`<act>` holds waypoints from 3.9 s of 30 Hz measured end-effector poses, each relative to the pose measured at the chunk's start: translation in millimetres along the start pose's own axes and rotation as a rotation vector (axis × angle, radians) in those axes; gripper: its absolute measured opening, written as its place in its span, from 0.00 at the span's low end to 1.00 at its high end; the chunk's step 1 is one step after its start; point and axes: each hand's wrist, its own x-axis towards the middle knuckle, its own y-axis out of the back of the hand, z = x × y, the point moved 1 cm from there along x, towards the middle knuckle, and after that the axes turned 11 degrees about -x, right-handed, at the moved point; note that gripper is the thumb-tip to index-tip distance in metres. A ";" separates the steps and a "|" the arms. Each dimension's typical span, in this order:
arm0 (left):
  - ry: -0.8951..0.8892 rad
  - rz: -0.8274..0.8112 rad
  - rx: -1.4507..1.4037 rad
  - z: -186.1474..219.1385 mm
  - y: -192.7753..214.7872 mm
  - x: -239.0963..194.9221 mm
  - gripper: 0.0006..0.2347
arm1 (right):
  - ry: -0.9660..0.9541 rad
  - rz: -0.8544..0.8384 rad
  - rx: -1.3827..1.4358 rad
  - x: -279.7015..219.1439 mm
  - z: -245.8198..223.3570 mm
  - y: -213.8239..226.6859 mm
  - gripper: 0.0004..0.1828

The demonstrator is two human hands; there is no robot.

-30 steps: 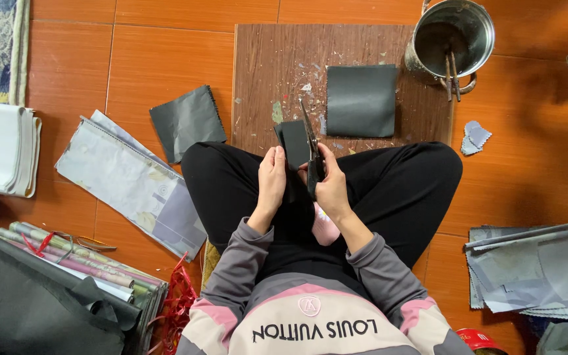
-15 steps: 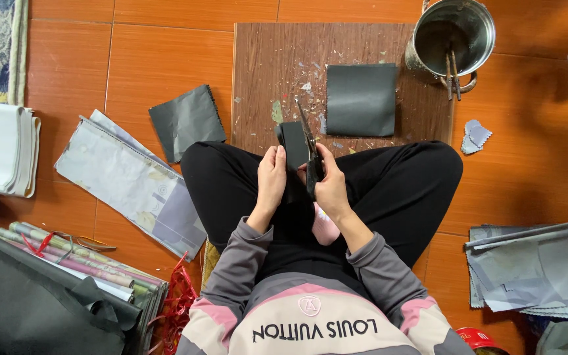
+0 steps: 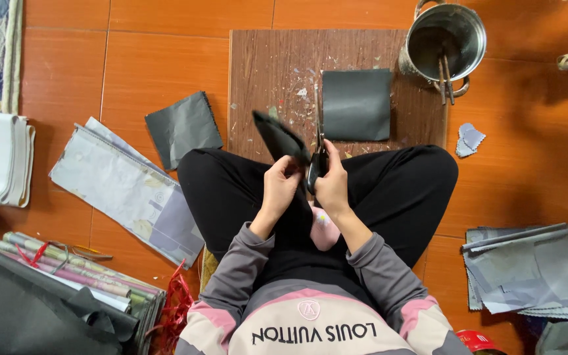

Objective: Folding and cutting sheets of paper into strips using scissors

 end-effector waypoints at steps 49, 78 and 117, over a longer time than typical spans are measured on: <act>0.562 0.573 -0.263 -110.6 -7.9 125.0 0.41 | -0.036 -0.504 -0.684 135.4 40.6 -60.6 0.41; 0.570 0.795 -0.726 -113.2 -29.7 143.2 0.23 | -0.412 -0.430 0.226 43.0 29.9 -50.0 0.30; 0.664 0.939 -0.560 -31.4 -36.1 125.4 0.32 | -0.465 -0.507 0.329 88.8 39.4 -77.2 0.52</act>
